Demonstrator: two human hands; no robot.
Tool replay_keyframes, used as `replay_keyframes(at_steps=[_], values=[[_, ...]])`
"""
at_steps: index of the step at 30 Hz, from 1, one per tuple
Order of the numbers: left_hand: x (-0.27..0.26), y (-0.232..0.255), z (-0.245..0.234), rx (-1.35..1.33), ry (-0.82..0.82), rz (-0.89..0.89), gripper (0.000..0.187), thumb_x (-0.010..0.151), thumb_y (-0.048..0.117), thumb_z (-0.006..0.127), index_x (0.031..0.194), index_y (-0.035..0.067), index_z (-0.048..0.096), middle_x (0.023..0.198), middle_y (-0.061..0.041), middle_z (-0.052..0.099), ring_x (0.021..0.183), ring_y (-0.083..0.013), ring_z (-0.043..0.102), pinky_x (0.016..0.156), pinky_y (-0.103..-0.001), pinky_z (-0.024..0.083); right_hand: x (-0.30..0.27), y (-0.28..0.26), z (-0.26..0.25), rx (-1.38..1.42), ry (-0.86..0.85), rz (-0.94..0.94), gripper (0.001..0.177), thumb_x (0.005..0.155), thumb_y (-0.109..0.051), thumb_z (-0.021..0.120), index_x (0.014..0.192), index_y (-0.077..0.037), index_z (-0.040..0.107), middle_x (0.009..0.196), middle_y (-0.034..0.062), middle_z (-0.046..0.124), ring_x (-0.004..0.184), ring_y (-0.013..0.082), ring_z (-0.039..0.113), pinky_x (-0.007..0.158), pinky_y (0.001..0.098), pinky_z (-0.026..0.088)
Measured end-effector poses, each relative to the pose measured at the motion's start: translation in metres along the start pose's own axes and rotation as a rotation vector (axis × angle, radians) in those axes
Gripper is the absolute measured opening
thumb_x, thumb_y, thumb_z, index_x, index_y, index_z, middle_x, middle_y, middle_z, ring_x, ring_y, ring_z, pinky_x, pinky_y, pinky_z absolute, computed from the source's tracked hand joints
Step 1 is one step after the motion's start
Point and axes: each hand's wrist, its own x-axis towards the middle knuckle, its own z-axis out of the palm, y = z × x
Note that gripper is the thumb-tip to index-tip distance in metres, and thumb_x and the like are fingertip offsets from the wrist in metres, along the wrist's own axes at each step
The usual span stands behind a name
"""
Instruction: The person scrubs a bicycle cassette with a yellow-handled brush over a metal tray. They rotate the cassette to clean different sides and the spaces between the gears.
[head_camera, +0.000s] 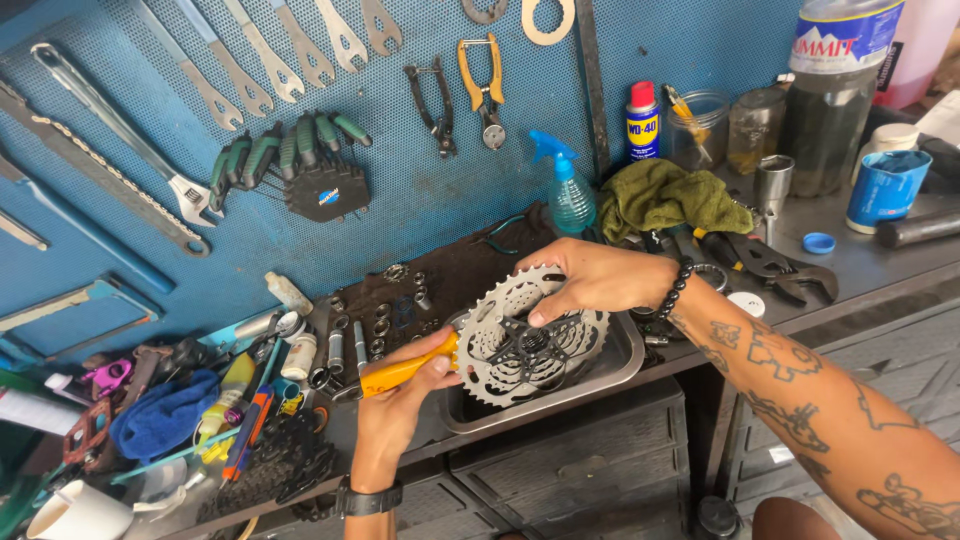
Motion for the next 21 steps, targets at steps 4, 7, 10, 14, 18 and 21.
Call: replay_keyframes(at_steps=[4, 7, 10, 14, 18, 21], values=[[0.005, 0.000, 0.003, -0.061, 0.100, 0.019, 0.039, 0.091, 0.010, 0.070, 0.127, -0.003, 0.068, 0.124, -0.016, 0.073, 0.098, -0.0220, 0.073, 0.083, -0.040, 0.067, 0.002, -0.001, 0.001, -0.030, 0.000, -0.004, 0.034, 0.082, -0.012, 0.081, 0.113, 0.000, 0.072, 0.102, 0.0031, 0.078, 0.090, 0.0071, 0.067, 0.084, 0.0259, 0.056], [0.002, -0.011, 0.002, 0.061, 0.019, -0.077, 0.036, 0.091, 0.009, 0.069, 0.125, -0.003, 0.070, 0.124, -0.014, 0.075, 0.097, -0.0219, 0.073, 0.078, -0.039, 0.065, 0.000, -0.004, 0.002, -0.008, -0.001, 0.018, 0.035, 0.081, -0.013, 0.081, 0.114, -0.001, 0.072, 0.102, 0.0025, 0.079, 0.090, 0.0073, 0.068, 0.084, 0.0261, 0.056], [-0.003, -0.012, -0.006, -0.049, -0.033, -0.109, 0.035, 0.090, 0.008, 0.070, 0.123, -0.006, 0.071, 0.118, -0.020, 0.076, 0.094, -0.0257, 0.076, 0.078, -0.042, 0.068, -0.001, -0.006, 0.002, -0.040, 0.004, 0.020, 0.036, 0.081, -0.014, 0.080, 0.114, -0.002, 0.072, 0.103, 0.0016, 0.079, 0.091, 0.0070, 0.069, 0.086, 0.0253, 0.056], [-0.001, -0.014, -0.005, -0.040, 0.052, -0.033, 0.037, 0.090, 0.009, 0.070, 0.124, -0.004, 0.070, 0.121, -0.019, 0.074, 0.099, -0.0232, 0.074, 0.080, -0.041, 0.069, 0.000, -0.005, 0.002, 0.002, 0.005, -0.002, 0.036, 0.081, -0.013, 0.081, 0.114, 0.000, 0.072, 0.104, 0.0024, 0.079, 0.091, 0.0074, 0.068, 0.085, 0.0262, 0.056], [0.001, -0.013, -0.005, -0.055, -0.029, -0.063, 0.036, 0.089, 0.008, 0.073, 0.122, -0.006, 0.071, 0.122, -0.019, 0.074, 0.099, -0.0243, 0.075, 0.080, -0.042, 0.069, -0.001, -0.004, 0.000, 0.003, 0.013, 0.024, 0.037, 0.081, -0.012, 0.081, 0.114, -0.001, 0.072, 0.103, 0.0019, 0.079, 0.091, 0.0071, 0.069, 0.084, 0.0254, 0.057], [0.001, -0.012, -0.003, -0.033, -0.003, -0.056, 0.038, 0.088, 0.008, 0.073, 0.123, -0.005, 0.071, 0.122, -0.019, 0.075, 0.100, -0.0229, 0.075, 0.082, -0.040, 0.068, 0.000, -0.002, 0.001, 0.047, 0.002, 0.011, 0.037, 0.081, -0.011, 0.080, 0.115, -0.001, 0.071, 0.104, 0.0015, 0.079, 0.092, 0.0067, 0.069, 0.085, 0.0252, 0.057]])
